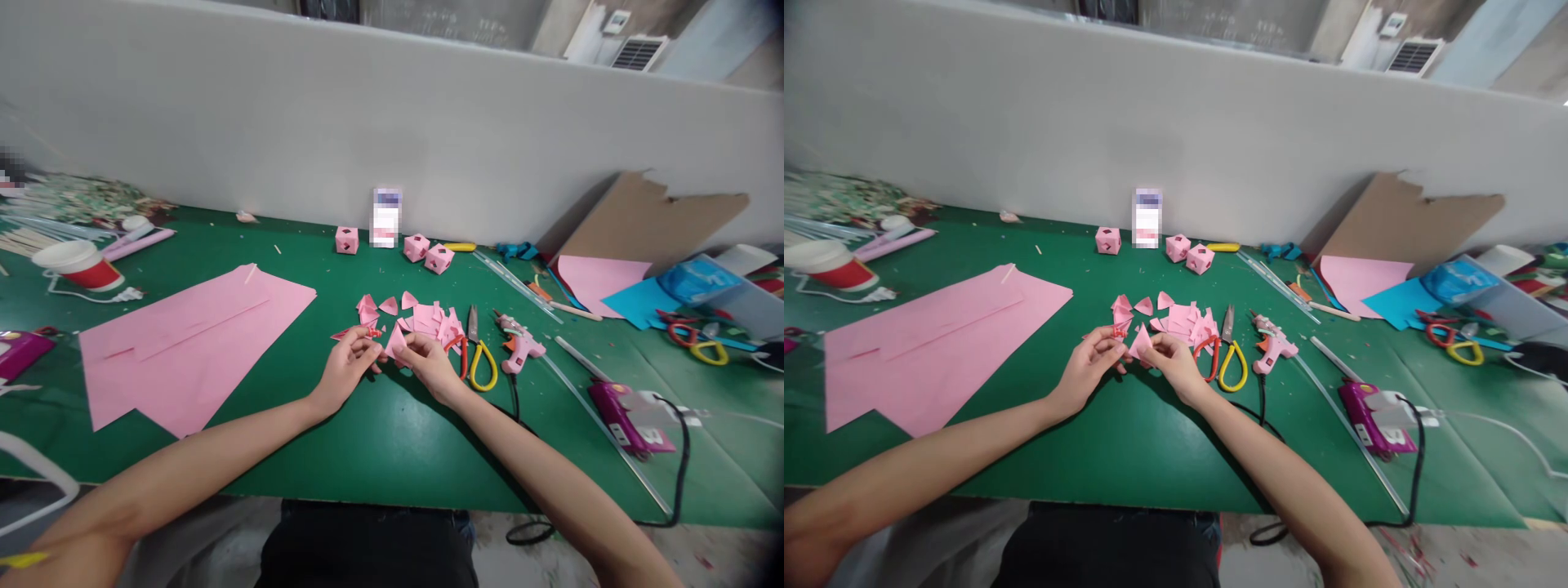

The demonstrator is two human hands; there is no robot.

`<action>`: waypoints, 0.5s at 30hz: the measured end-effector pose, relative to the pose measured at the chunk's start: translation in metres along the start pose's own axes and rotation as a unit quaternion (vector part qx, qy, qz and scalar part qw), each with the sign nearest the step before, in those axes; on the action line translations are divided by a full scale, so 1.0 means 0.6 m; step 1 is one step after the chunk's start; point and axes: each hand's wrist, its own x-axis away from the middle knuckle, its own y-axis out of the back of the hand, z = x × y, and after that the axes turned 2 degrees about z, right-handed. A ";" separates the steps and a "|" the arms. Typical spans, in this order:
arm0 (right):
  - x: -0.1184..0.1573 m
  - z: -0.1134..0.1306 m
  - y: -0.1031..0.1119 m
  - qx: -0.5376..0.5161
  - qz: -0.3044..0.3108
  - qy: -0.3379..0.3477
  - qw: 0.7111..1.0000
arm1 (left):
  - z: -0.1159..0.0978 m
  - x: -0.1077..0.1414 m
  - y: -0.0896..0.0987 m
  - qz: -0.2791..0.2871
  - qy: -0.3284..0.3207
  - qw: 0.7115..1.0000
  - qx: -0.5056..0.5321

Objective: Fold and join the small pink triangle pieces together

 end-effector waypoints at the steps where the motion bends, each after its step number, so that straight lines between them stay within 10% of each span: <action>1: 0.000 0.000 0.000 -0.001 0.000 -0.001 1.000 | 0.000 0.000 0.000 0.001 0.000 1.000 0.000; 15: 0.002 0.015 0.010 0.035 0.017 -0.056 0.998 | 0.015 -0.004 0.003 0.016 0.015 1.000 -0.001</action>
